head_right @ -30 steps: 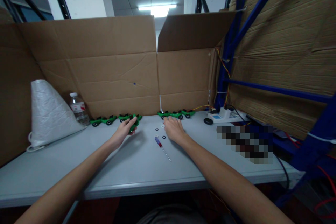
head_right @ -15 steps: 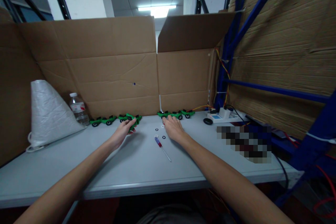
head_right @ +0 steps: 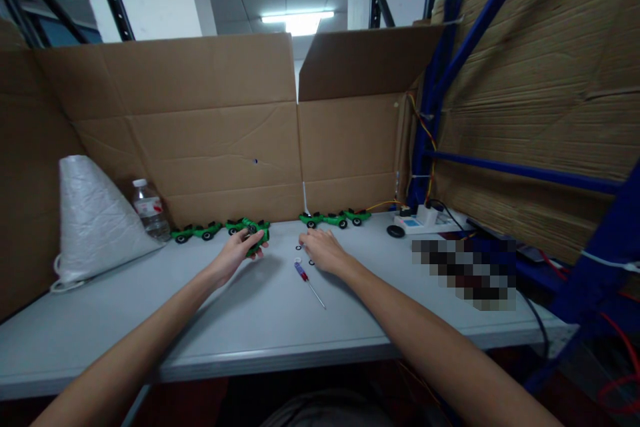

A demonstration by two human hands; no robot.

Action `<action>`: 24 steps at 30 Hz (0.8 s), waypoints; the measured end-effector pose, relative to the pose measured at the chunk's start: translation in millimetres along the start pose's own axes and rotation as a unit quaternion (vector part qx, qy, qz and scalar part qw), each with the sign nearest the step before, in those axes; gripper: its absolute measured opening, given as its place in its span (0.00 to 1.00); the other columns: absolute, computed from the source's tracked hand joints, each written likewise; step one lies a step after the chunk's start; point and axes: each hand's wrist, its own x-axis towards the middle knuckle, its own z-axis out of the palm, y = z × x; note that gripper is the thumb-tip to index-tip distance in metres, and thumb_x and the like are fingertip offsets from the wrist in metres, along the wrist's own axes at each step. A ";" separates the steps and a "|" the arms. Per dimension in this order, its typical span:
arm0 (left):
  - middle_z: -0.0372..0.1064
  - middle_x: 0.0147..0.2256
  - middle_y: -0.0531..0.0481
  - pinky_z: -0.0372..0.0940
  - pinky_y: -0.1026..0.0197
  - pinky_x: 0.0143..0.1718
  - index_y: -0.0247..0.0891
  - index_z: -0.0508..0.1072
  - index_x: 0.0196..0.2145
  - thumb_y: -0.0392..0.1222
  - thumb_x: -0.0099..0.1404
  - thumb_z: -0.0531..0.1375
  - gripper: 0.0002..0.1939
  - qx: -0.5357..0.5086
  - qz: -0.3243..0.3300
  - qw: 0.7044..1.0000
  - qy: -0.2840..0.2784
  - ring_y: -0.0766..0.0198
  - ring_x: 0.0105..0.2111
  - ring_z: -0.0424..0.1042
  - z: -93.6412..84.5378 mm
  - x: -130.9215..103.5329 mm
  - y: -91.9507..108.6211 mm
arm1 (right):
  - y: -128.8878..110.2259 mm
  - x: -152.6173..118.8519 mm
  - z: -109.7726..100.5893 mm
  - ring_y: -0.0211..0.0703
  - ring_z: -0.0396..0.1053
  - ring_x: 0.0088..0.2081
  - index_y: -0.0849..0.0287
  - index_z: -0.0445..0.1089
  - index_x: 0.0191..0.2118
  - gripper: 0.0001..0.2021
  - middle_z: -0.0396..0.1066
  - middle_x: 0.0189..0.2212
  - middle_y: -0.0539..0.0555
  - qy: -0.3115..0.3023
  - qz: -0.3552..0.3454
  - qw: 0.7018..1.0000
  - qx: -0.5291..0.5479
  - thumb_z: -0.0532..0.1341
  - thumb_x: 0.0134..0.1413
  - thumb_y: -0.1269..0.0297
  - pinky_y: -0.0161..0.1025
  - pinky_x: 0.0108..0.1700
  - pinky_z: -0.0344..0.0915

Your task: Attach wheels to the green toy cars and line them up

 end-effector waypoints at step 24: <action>0.77 0.37 0.44 0.64 0.62 0.26 0.36 0.69 0.40 0.63 0.63 0.66 0.26 0.010 0.021 0.999 -0.032 0.64 0.27 0.74 -0.3 1.8 -5.1 | 3.6 0.3 1.4 0.52 0.69 0.52 0.58 0.72 0.52 0.13 0.71 0.52 0.63 -0.010 0.079 0.996 -0.032 0.52 0.72 0.69 0.42 0.48 0.60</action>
